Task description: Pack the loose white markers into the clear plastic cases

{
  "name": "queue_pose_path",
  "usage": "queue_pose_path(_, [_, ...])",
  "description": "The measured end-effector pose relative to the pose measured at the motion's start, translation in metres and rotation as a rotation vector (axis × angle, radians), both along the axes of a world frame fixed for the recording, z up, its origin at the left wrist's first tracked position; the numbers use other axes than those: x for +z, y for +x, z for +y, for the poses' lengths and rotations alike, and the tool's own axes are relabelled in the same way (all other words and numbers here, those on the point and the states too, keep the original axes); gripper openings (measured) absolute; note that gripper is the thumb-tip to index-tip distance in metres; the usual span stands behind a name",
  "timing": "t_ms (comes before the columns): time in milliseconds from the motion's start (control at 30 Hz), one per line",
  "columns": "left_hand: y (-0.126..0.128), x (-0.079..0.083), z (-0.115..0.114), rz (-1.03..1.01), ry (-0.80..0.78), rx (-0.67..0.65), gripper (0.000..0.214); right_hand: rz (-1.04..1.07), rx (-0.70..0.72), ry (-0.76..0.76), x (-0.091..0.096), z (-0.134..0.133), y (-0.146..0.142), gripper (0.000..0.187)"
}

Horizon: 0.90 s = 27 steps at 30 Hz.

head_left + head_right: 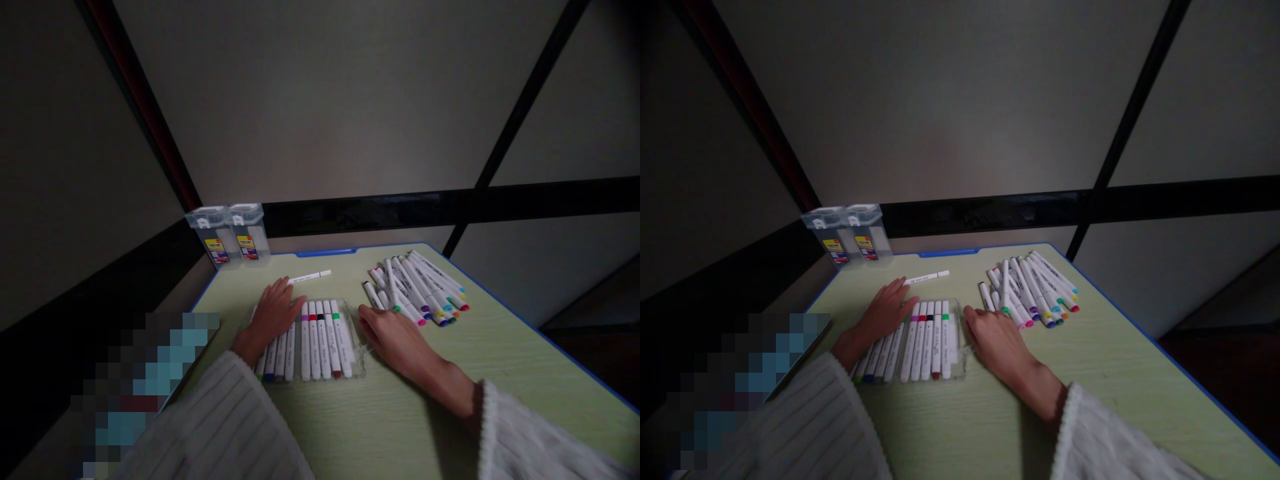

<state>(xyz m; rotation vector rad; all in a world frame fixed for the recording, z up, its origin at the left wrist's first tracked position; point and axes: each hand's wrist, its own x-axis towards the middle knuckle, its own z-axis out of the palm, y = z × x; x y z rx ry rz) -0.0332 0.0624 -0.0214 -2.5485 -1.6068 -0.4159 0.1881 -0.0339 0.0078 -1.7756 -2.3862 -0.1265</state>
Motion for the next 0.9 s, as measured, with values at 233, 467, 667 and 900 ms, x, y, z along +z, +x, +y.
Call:
queue_pose_path(233, [0.002, 0.009, -0.002, -0.106, -0.011, -0.108, 0.026, -0.021, 0.001, 0.002, 0.000, 0.000, 0.000, 0.014])
queue_pose_path(467, [0.004, 0.008, -0.001, -0.110, -0.050, -0.092, 0.026, -0.026, 0.009, -0.012, 0.000, 0.000, 0.000, 0.015])
queue_pose_path(667, [0.004, 0.008, -0.001, -0.106, -0.057, -0.068, 0.025, -0.027, 0.007, -0.013, -0.001, 0.000, 0.000, 0.015])
queue_pose_path(900, [0.006, 0.012, -0.004, -0.192, -0.067, -0.100, 0.021, -0.033, 0.014, -0.011, -0.001, 0.000, 0.001, 0.014])
